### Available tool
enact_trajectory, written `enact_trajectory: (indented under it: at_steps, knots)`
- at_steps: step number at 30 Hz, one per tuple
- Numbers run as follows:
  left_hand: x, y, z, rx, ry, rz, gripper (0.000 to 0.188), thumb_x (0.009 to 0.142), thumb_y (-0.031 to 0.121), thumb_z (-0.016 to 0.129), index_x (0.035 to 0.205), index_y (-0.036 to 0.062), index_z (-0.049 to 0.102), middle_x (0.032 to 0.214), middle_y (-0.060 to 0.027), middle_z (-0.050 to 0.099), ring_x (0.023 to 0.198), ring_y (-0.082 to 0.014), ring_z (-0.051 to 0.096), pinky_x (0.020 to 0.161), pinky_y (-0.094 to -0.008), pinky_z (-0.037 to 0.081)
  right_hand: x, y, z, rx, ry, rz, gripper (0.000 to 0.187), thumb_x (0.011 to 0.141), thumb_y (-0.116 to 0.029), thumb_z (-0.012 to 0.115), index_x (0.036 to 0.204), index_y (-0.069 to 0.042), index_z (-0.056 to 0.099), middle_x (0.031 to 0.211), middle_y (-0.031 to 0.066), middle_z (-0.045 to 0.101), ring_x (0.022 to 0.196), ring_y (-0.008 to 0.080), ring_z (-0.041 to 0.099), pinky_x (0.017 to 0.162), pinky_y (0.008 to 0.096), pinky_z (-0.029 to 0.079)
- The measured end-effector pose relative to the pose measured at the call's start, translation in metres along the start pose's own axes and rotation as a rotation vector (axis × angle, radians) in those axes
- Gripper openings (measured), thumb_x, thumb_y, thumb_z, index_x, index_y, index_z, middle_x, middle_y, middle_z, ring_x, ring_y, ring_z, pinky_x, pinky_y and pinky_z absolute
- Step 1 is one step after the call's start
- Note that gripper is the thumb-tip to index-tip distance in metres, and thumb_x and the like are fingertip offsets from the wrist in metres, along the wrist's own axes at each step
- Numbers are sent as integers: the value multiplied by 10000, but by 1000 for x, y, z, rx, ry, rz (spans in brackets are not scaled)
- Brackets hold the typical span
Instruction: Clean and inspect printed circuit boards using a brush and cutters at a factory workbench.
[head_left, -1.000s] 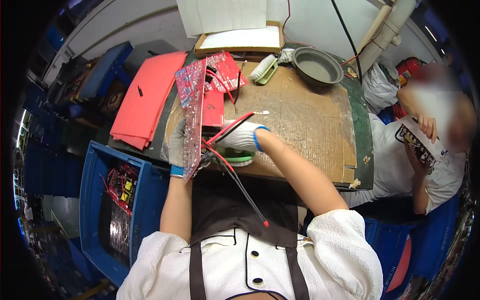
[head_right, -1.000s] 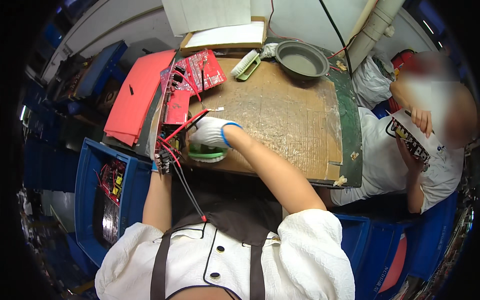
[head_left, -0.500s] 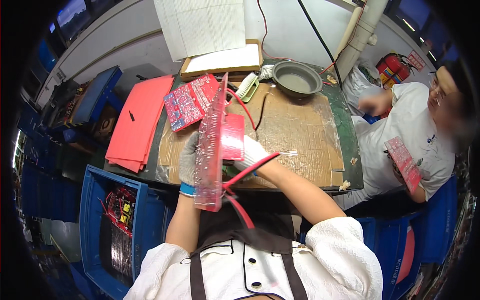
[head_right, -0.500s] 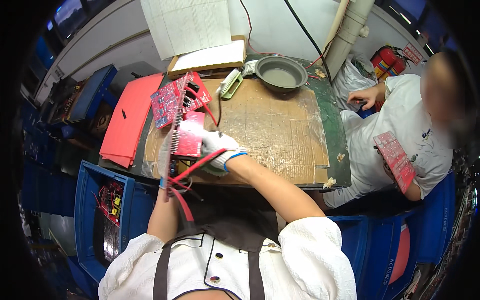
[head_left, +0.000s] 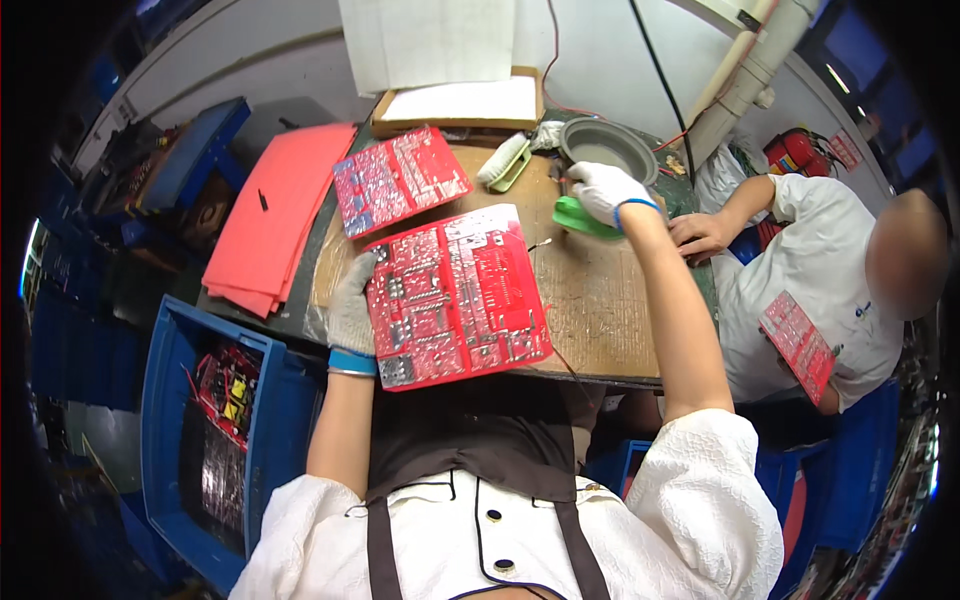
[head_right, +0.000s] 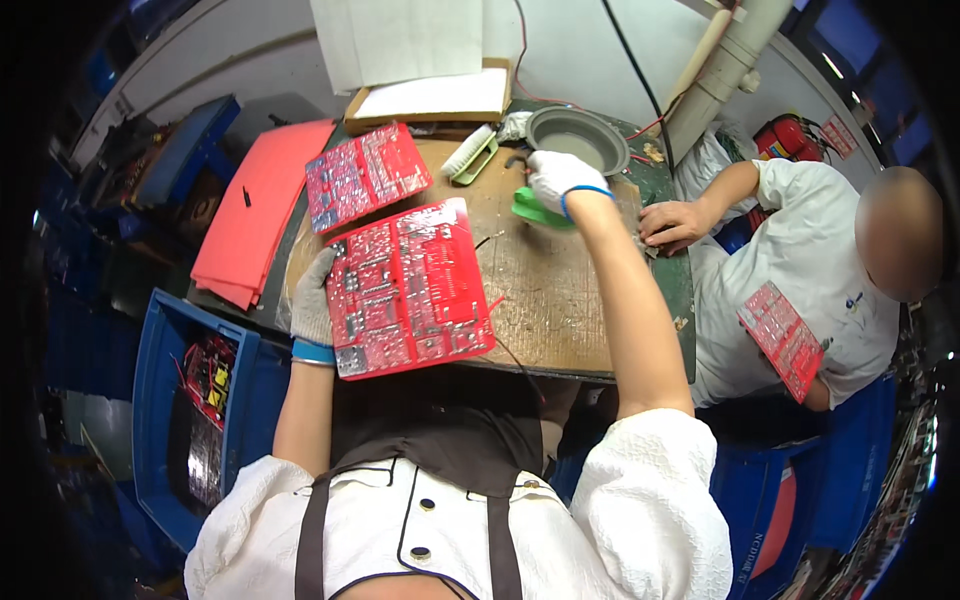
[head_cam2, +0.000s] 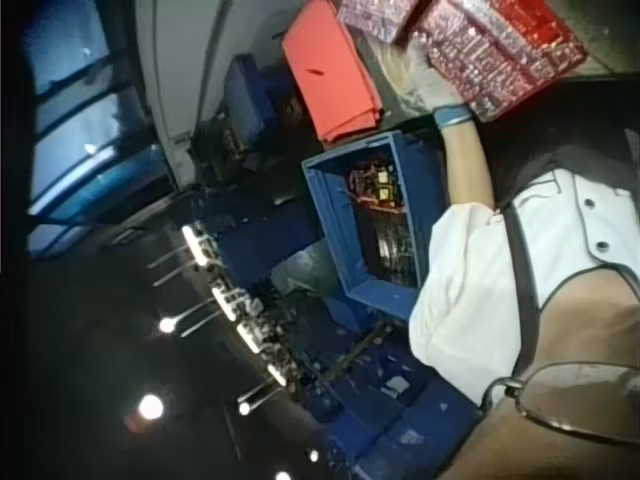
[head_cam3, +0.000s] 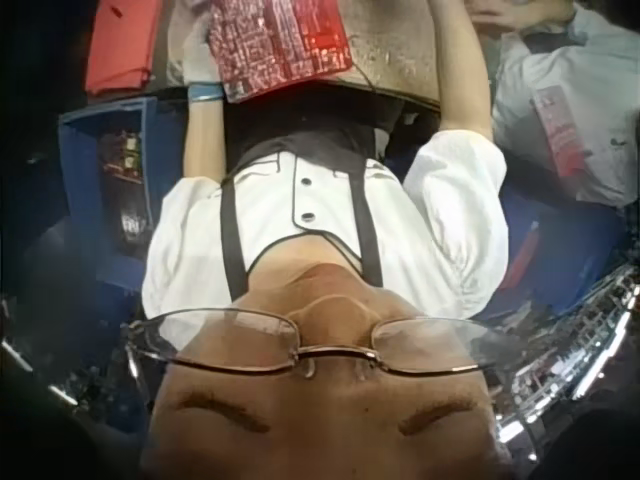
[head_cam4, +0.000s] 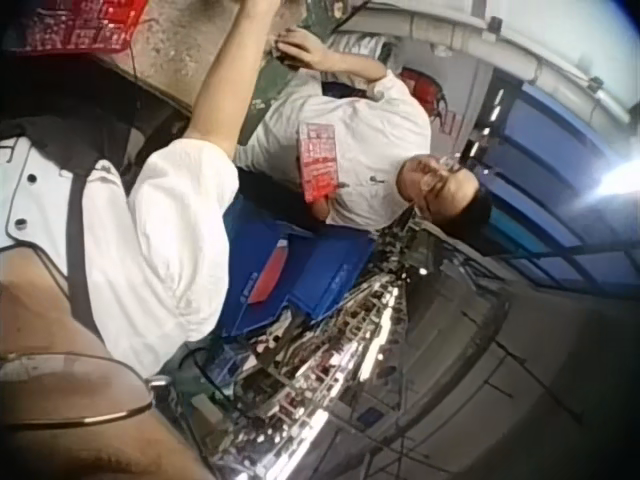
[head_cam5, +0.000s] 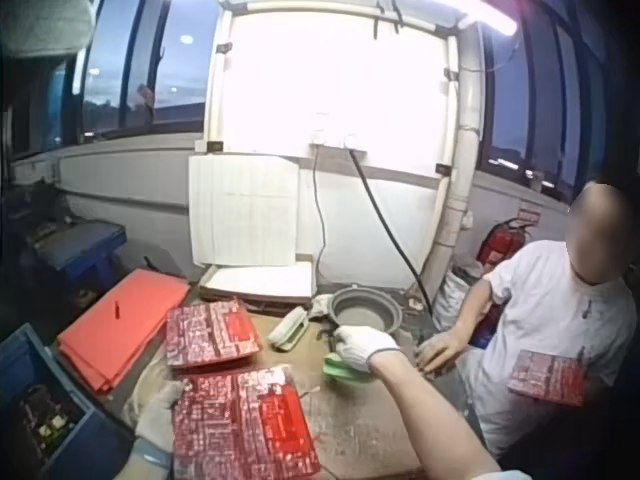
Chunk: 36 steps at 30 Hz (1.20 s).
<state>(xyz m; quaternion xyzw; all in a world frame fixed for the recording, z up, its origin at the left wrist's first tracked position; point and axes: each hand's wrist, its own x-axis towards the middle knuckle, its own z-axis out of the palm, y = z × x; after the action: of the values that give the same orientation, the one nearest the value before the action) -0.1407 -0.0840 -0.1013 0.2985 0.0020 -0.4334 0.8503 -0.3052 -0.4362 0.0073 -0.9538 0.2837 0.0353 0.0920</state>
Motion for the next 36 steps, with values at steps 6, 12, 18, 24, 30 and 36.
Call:
enact_trajectory:
  at_steps: [6,12,18,24,30,36]
  knots:
    - [-1,-7,4,493,172,272,305,997,231,702,1188,-4,668,1075,-94,729,933,-168,701,829,-335,581,-76,-4,-2,645,150,-54,434,976,-196,623,1371,-16,619,1304,140,697,1175,243,668,1039,325,488]
    - [-7,-11,24,1000,135,393,458,1004,307,711,1287,-43,621,1163,-124,718,1042,-177,658,937,-347,529,-182,-79,35,549,305,8,374,943,-90,650,1302,13,671,1240,211,728,1155,308,710,1027,378,526]
    - [-4,-11,11,923,92,389,474,997,283,722,1316,-44,593,1205,-127,703,1093,-190,643,981,-362,509,-121,-108,56,482,355,98,323,967,-186,620,1232,-26,710,1147,243,728,1068,402,711,969,426,549]
    - [3,-14,5,866,75,422,470,996,265,719,1325,-47,592,1216,-127,695,1104,-191,639,983,-359,506,-56,-92,42,383,341,-12,316,963,-189,604,1205,-27,725,1111,268,722,1077,405,708,933,432,546]
    - [4,-5,13,938,72,228,421,990,227,702,1297,-46,611,1155,-114,702,1045,-166,635,928,-339,522,-143,-95,46,462,406,211,328,970,-124,636,1260,17,691,1214,224,731,1143,343,720,1013,385,536]
    - [-1,-5,10,930,90,294,413,987,261,725,1247,-42,622,1120,-96,698,1018,-150,635,922,-325,519,-166,-115,55,446,245,218,323,964,-123,631,1260,-5,688,1176,248,730,1128,364,722,989,403,550]
